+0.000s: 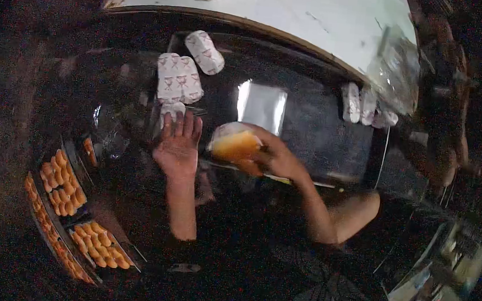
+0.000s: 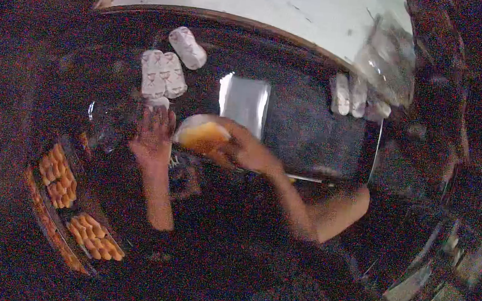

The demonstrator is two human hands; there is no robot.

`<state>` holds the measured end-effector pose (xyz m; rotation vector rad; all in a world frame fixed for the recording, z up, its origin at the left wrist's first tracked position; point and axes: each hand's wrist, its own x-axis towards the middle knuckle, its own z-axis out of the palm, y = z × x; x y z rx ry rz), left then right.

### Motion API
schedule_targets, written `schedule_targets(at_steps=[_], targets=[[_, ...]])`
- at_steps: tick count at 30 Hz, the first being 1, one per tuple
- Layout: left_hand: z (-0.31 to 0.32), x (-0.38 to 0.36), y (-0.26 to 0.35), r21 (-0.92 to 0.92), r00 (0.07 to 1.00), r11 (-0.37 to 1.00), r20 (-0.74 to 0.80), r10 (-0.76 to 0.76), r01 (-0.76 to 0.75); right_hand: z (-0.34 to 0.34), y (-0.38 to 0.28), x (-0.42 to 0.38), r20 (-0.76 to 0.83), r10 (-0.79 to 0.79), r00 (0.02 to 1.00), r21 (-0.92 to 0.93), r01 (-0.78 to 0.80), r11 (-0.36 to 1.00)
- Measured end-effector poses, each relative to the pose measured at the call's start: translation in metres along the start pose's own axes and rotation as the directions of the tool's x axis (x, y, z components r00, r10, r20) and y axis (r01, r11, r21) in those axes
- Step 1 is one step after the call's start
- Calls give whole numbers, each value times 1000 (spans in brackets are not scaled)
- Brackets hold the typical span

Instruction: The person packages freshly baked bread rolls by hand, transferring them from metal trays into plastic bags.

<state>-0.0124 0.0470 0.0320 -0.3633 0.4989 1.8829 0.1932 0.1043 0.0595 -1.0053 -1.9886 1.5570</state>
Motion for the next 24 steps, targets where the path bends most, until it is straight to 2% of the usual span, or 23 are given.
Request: schedule_targets(at_steps=[1, 2, 3, 5, 6, 7, 8, 9, 10, 11, 12, 13, 14, 15, 16, 17, 19, 20, 21, 23, 24], targets=[[-1, -9, -10, 164, 992, 986, 125, 0, -20, 5, -12, -5, 60, -131, 990, -34, 133, 991], [-7, -16, -18, 141, 958, 990, 283, -51, 12, 8, -26, -6, 1, -23, 1000, -149, 23, 989], [-2, -21, -24, 146, 953, 989, 292, -77, 35, 8, -35, -7, -68, 74, 995, -257, -89, 962], [10, -33, -31, 333, 955, 941, 293, -42, -61, 8, -34, -19, -128, 16, 992, -265, -49, 963], [15, -37, -35, 413, 952, 907, 303, -47, -87, 14, -37, -28, -100, 80, 992, -183, -97, 978], [14, -43, -38, 411, 950, 907, 308, -45, -91, 20, -36, -35, -65, 146, 987, -99, -152, 983], [12, -49, -43, 524, 942, 849, 315, -114, -72, 25, -27, -37, -143, 209, 968, 85, -198, 977], [9, -54, -49, 629, 932, 776, 311, -187, -54, 26, -28, -36, -146, 212, 966, 82, -201, 976], [7, -58, -57, 629, 931, 776, 310, -192, -49, 27, -29, -31, -201, 297, 933, 173, -265, 949], [4, -60, -63, 686, 936, 727, 246, -252, 15, 27, -29, -29, -248, 380, 891, 270, -313, 911], [2, -60, -65, 741, 935, 667, 175, -307, 80, 31, -28, -32, -272, 381, 884, 279, -307, 910], [1, -56, -59, 747, 934, 660, 177, -311, 79, 37, -26, -40, -277, 379, 883, 286, -301, 910], [-2, -48, -47, 562, 937, 806, 142, -318, 188, 43, -25, -52, -335, 220, 916, 66, -210, 975], [-6, -41, -37, 333, 937, 901, 110, -330, 278, 48, -27, -62, -352, 49, 935, -165, -114, 980], [-12, -38, -34, 289, 929, 899, 69, -363, 330, 49, -29, -69, -248, 238, 939, 121, -214, 969], [-21, -42, -42, 289, 929, 899, 75, -363, 328, 46, -26, -65, -250, 233, 940, 118, -209, 971], [-24, -68, -76, 597, 993, 794, -43, -110, 113, 43, -29, -52, -338, 358, 870, 193, -308, 932], [-22, -72, -84, 659, 991, 746, -134, -12, 98, 49, -19, -45, -454, 274, 848, 38, -289, 957], [-12, -74, -80, 658, 991, 746, -134, -13, 99, 50, -19, -48, -454, 274, 848, 37, -290, 956], [10, -75, -62, 517, 958, 816, -247, -147, 259, 56, -23, -52, -317, -78, 945, -102, 48, 994], [-11, -69, -57, 446, 955, 851, -223, -193, 276, 53, -22, -47, -316, -96, 944, -108, 64, 992]])
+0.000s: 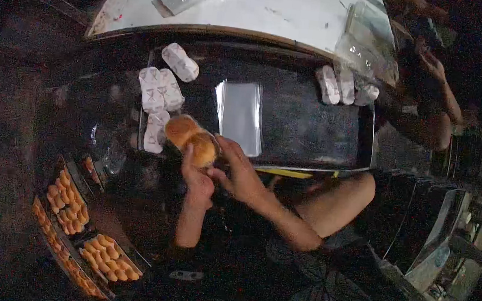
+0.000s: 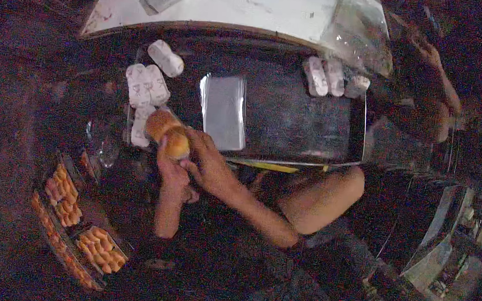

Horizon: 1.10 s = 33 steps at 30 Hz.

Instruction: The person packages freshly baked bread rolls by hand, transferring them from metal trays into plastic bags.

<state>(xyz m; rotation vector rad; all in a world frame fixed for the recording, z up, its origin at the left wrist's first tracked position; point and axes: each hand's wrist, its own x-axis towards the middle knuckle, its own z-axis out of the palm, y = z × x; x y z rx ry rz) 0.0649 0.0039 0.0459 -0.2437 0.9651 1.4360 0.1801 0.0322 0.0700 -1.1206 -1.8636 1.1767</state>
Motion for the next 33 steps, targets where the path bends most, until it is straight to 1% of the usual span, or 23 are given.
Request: schedule_targets(at_steps=[4, 5, 6, 7, 9, 10, 11, 12, 13, 14, 15, 16, 17, 19, 21, 23, 24, 26, 28, 29, 30, 31, 33], targets=[[-40, 16, -59, 277, 972, 941, 182, 148, -195, -30, 37, 20, -38, 320, 947, -268, -319, 909], [-18, 7, -44, 336, 976, 939, 218, 3, -78, -53, 57, 48, -71, 341, 937, -292, -347, 892], [-2, 6, -34, 397, 959, 917, 247, -137, 29, -78, 48, 80, -217, 217, 952, -242, -268, 933], [1, 22, -31, 401, 953, 916, 271, -133, 14, -105, 36, 108, -362, 90, 928, -207, -174, 963], [-13, 74, -35, 701, 990, 711, 50, -129, 58, -127, 21, 156, -612, -235, 755, -296, 57, 954], [-38, 113, -43, 703, 989, 710, 70, -128, 43, -120, 31, 159, -617, -221, 755, -344, -6, 939], [-64, 158, -53, 774, 994, 624, 72, 84, -109, -109, 58, 158, -621, -209, 755, -390, -67, 918], [-72, 184, -58, 828, 951, 507, 93, 296, -239, -91, 86, 139, -585, -120, 802, -383, -143, 913], [-52, 178, -55, 821, 948, 512, 102, 302, -251, -70, 104, 113, -536, 230, 812, -267, -422, 867], [-23, 158, -50, 838, 977, 517, 87, 194, -177, -40, 129, 84, -492, 400, 773, -414, -612, 674], [-8, 147, -49, 854, 995, 511, 61, 81, -94, -11, 169, 53, -445, 417, 792, -432, -598, 675], [-25, 171, -65, 954, 939, 246, 79, 335, -168, 4, 165, 38, -484, 473, 736, -403, -667, 627], [-41, 194, -81, 988, 893, 109, 48, 447, -108, 17, 163, 28, -517, 529, 673, -370, -733, 571], [-45, 199, -77, 904, 995, 423, 17, 103, -59, 19, 167, 26, -499, 557, 664, -374, -745, 553], [-72, 229, -95, 927, 986, 352, 156, -58, -126, 18, 178, 20, -490, 580, 651, -375, -758, 534], [-50, 208, -96, 921, 995, 388, 56, -79, -21, 11, 187, 17, -465, 474, 748, -350, -647, 678], [-39, 191, -91, 949, 990, 282, 134, 40, -140, 2, 180, 17, -399, 574, 715, -270, -690, 672], [-32, 166, -80, 960, 937, 51, 257, 238, -277, -9, 181, 27, -346, 577, 740, -280, -669, 689], [-4, 112, -37, 972, 938, 107, 170, 303, -211, -25, 143, 59, -310, 484, 818, -339, -571, 748], [-19, 100, -22, 994, 867, -40, 107, 487, -100, -23, 104, 87, -306, 402, 863, -388, -499, 775], [0, 59, 15, 959, 875, 203, 78, 477, -196, 2, 106, 109, -328, 117, 937, -432, -259, 864], [-8, 39, 40, 908, 871, 355, 21, 491, -223, 20, 84, 137, -137, 137, 981, -321, -175, 931], [-42, 15, 71, 763, 859, 602, -127, 497, -235, 79, 64, 195, 81, -216, 973, -234, 229, 945]])
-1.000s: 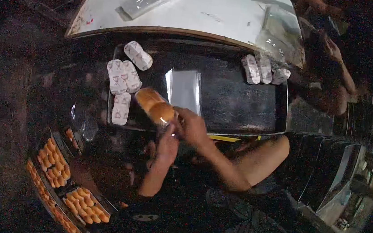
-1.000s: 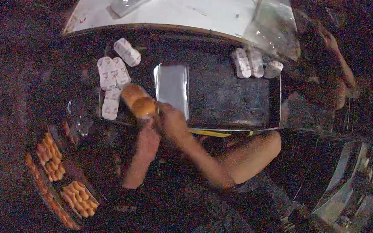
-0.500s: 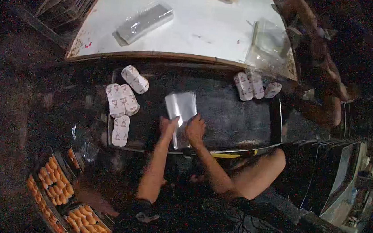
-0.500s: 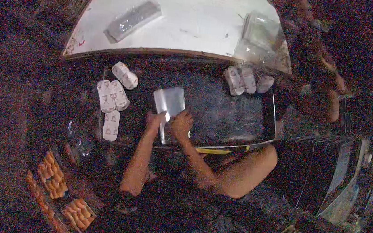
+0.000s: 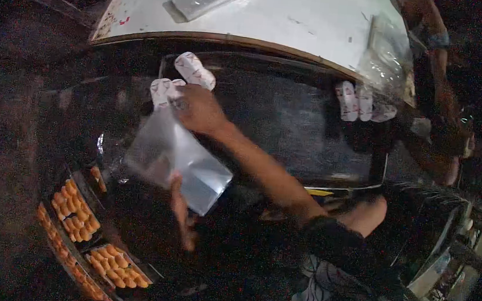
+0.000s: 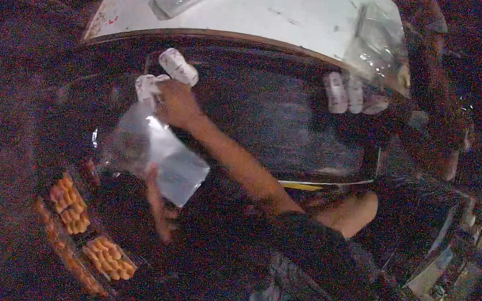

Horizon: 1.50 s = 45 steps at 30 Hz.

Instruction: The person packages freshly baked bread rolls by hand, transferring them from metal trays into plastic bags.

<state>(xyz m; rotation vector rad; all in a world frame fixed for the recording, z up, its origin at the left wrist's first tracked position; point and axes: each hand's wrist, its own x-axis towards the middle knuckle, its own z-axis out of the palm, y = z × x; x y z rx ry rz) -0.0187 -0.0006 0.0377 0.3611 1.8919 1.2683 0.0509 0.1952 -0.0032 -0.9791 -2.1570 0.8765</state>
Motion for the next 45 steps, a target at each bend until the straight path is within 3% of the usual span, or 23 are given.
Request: schedule_targets(at_steps=[3, 5, 8, 12, 14, 15, 17, 19, 22, 24, 27, 28, 30, 32, 34, 35, 36, 37, 38, 39, 41, 43, 45], targets=[[-44, 3, -13, -190, 987, 973, -63, -149, 134, 71, -16, 53, 23, 20, 1000, -114, -17, 993], [-55, 10, -23, -248, 974, 950, -75, -215, 190, 93, -10, 63, -18, 358, 934, -335, -343, 878], [-58, 21, -35, -332, 960, 911, -47, -275, 245, 70, 9, 53, 42, 559, 828, -189, -542, 819], [-45, 25, -36, -339, 958, 901, 1, -286, 269, -8, 50, -22, -149, 632, 760, -130, -649, 750], [-35, 16, -20, -351, 981, 918, 14, -194, 187, -38, 73, -49, -379, 680, 628, -452, -767, 456], [-32, 12, -14, -350, 987, 925, 6, -159, 151, -40, 66, -43, -379, 680, 628, -458, -766, 452], [-31, 11, -9, -339, 992, 933, 1, -127, 119, -39, 45, -20, -313, 287, 905, -385, -398, 833], [-36, 13, -6, -433, 969, 867, 97, -228, 248, -3, 11, 24, -244, 252, 936, -381, -332, 863], [-60, 34, -43, -522, 935, 777, 236, -265, 352, 54, 40, 45, -191, 328, 925, -662, -368, 653], [-52, 25, -28, -520, 947, 792, 186, -262, 321, 68, 108, 15, -190, 36, 981, -905, -190, 380], [-46, 18, -16, -602, 965, 756, 200, -166, 255, 5, 88, -28, -102, 511, 853, -549, -477, 687], [-40, 11, -5, -605, 963, 750, 211, -170, 265, -13, 97, -52, -126, 486, 865, -657, -439, 612], [-28, 4, 14, -366, 965, 906, -68, -252, 211, -46, 125, -113, -248, 418, 874, -786, -434, 441], [-30, 3, 7, -452, 977, 876, -42, -211, 169, -62, 135, -135, -342, 357, 869, -810, -465, 356], [-28, -3, 7, -390, 975, 899, -17, -222, 198, -70, 142, -141, -453, 518, 726, -763, -616, 197], [-26, -6, 7, -421, 979, 887, 12, -204, 190, -67, 142, -114, -271, 611, 744, -734, -570, 369], [-23, -9, 8, -409, 981, 894, 18, -195, 185, -56, 102, -90, -276, 268, 923, -762, -380, 525], [-20, -11, 10, -427, 964, 869, 25, -266, 251, -43, 78, -49, -161, 332, 929, -584, -361, 727], [-19, -12, 13, -443, 943, 841, 29, -333, 311, -15, 77, -17, -68, 271, 960, -694, -241, 679], [-22, -8, 1, -430, 952, 850, 110, -286, 305, 13, 83, 13, -235, -39, 971, -651, -128, 748], [-28, 4, -25, -345, 950, 886, 146, -276, 310, 29, 86, 53, -108, 221, 969, -648, -237, 724], [-21, 1, -20, -310, 934, 882, 64, -353, 355, 27, 106, 50, -174, 197, 965, -664, -262, 701], [-17, 1, -16, -306, 944, 893, 121, -307, 330, 20, 123, 30, -248, 117, 962, -746, -267, 611]])
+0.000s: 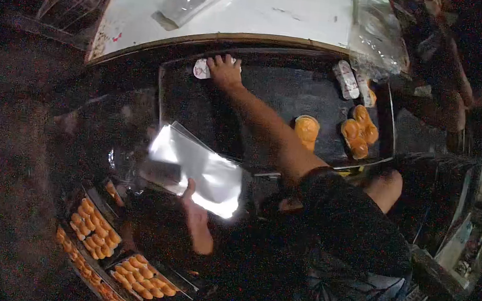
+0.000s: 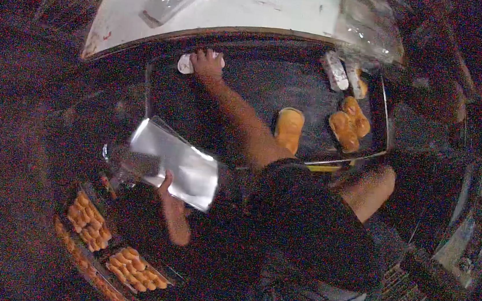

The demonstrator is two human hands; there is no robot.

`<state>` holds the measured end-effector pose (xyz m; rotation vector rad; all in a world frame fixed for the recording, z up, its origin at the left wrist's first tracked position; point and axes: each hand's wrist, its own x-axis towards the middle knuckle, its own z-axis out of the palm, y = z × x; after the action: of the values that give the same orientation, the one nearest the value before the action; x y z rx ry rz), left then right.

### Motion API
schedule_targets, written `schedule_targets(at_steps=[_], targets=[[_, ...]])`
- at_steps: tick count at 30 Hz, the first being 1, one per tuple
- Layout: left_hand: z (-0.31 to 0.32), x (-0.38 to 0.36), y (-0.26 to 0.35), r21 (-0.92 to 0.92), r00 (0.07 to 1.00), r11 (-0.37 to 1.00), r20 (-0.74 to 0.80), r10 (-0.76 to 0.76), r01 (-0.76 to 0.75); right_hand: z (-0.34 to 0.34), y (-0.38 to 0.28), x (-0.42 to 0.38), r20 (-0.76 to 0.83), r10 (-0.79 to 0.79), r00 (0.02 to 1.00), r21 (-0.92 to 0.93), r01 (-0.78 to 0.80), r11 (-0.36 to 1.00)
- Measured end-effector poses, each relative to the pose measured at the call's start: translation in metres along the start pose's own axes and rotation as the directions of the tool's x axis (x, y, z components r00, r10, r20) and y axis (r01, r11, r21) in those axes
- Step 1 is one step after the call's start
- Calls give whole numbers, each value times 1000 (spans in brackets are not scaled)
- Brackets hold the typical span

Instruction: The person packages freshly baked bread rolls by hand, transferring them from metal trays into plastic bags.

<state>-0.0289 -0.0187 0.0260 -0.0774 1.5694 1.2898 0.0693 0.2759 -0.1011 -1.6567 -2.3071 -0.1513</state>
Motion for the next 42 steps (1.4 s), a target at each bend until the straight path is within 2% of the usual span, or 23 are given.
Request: schedule_targets(at_steps=[5, 8, 9, 10, 11, 13, 14, 16, 18, 19, 21, 23, 25, 27, 30, 32, 35, 36, 37, 38, 39, 41, 42], targets=[[17, 15, -19, -37, 1000, 999, 17, -10, 11, -58, 98, -134, 123, 15, 992, 104, -28, 994], [33, 17, -24, -79, 930, 994, 364, -44, 78, -109, 116, -196, 6, 155, 988, -107, -153, 982], [50, 7, -19, -61, 916, 995, 399, -44, 74, -125, 111, -206, 175, 278, 945, 438, -327, 837], [53, 23, -28, -10, 892, 998, 448, -57, 69, -142, 106, -213, 377, 280, 883, 797, -463, 388], [60, 40, -38, 26, 868, 998, 493, -63, 58, -165, 98, -211, 536, 159, 829, 833, -550, 58], [99, 44, -33, 82, 804, 994, 585, -105, 70, -168, 83, -206, 707, -236, 667, 694, -719, 45], [115, 56, -34, 237, 830, 965, 556, -36, -116, -160, 76, -203, 699, -245, 672, 700, -713, 42], [116, 65, -48, 402, 847, 869, 531, 36, -290, -129, 65, -209, 708, 190, 681, 670, -732, 126], [112, 51, -73, 616, 512, 48, 607, 608, -786, -66, 73, -236, 655, 296, 695, 665, -717, 211], [101, 37, -81, 521, 483, 32, 764, 427, -853, -46, 74, -246, 585, 397, 707, 643, -703, 305], [75, 31, -112, 436, 466, -417, 884, 33, -798, -55, 70, -252, 548, 428, 719, 667, -684, 294], [66, 40, -120, 511, 586, -365, 800, -131, -778, -107, 57, -251, 42, 533, 845, 702, -405, 587], [61, 44, -117, 567, 648, -318, 693, -316, -760, -156, 56, -272, 106, 464, 880, 689, -401, 603], [62, 36, -96, 438, 494, -286, 854, -162, -852, -186, 56, -298, 165, 405, 900, 673, -403, 621], [74, 0, -71, 548, 547, -12, 834, -70, -837, -207, 53, -314, 649, -41, 760, 682, -556, 476], [93, -44, -56, 706, 700, 85, 709, -85, -704, -213, 39, -311, 610, 172, 773, 581, -584, 567], [90, -52, -80, 578, 646, 380, 760, 73, -722, -213, 45, -304, 622, 241, 745, 637, -661, 397], [95, -61, -77, 471, 621, 483, 753, 216, -738, -205, 42, -306, 356, 296, 886, 718, -462, 521], [98, -69, -77, 466, 617, 483, 757, 218, -742, -207, 50, -302, 350, 299, 887, 718, -460, 523], [101, -77, -78, 464, 570, 353, 757, 318, -813, -209, 66, -295, 725, 203, 658, 680, -730, -65], [100, -84, -81, 465, 513, 218, 757, 405, -858, -212, 76, -287, 905, -128, 407, 269, -777, -569], [95, -88, -101, 473, 519, 224, 815, 258, -852, -221, 74, -267, 798, 137, 586, 471, -466, -749], [100, -91, -108, 363, 580, 516, 731, 360, -776, -226, 62, -260, 721, 232, 653, 485, -236, -842]])
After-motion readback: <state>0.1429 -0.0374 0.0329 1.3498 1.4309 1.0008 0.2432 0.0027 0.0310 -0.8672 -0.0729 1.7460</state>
